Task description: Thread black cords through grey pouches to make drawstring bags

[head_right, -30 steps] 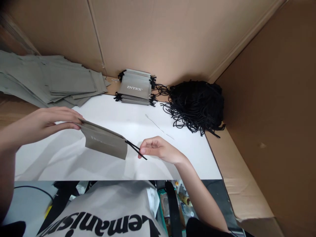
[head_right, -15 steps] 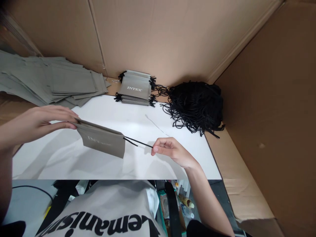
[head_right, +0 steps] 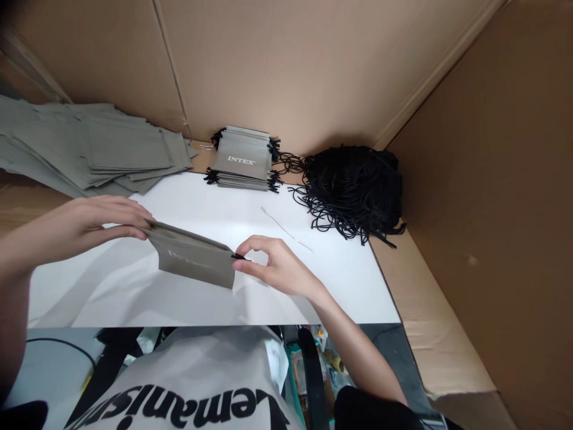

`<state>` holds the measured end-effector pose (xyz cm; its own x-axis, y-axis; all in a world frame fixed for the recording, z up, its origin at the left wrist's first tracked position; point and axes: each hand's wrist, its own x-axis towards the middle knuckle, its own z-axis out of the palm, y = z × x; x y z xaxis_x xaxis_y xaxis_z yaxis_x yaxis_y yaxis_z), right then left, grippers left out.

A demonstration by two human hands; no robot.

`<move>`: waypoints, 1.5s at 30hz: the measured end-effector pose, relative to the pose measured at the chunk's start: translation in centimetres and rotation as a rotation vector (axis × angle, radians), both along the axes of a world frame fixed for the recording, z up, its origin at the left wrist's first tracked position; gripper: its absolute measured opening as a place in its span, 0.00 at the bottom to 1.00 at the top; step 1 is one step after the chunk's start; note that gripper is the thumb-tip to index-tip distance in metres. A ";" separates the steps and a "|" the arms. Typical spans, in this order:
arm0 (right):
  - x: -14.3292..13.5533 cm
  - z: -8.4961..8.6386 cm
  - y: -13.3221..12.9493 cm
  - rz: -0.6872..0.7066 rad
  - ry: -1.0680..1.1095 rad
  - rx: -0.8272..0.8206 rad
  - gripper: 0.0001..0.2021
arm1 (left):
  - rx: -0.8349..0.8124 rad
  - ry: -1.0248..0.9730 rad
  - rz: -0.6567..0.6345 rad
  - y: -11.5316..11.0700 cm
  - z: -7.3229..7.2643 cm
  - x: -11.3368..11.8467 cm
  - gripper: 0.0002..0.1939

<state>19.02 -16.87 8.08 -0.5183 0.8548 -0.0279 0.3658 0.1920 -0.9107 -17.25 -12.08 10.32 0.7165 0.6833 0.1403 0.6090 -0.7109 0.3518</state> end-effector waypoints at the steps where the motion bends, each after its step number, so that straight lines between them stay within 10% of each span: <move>1: -0.2 0.1 0.1 -0.007 0.011 -0.019 0.08 | -0.002 0.002 0.002 0.0 -0.1 -0.1 0.16; 20: 1.3 -0.7 0.3 -0.104 0.213 -0.376 0.11 | 0.009 0.023 0.057 -0.3 -0.4 -1.3 0.16; 45: 4.3 -1.5 -0.2 -0.163 0.033 -0.340 0.22 | -0.080 0.004 0.064 0.1 -0.6 -1.0 0.19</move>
<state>23.36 -17.03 6.59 -0.3814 0.8709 -0.3101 0.3364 -0.1817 -0.9240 -18.25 -11.96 9.69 0.6717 0.7364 0.0808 0.6536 -0.6405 0.4032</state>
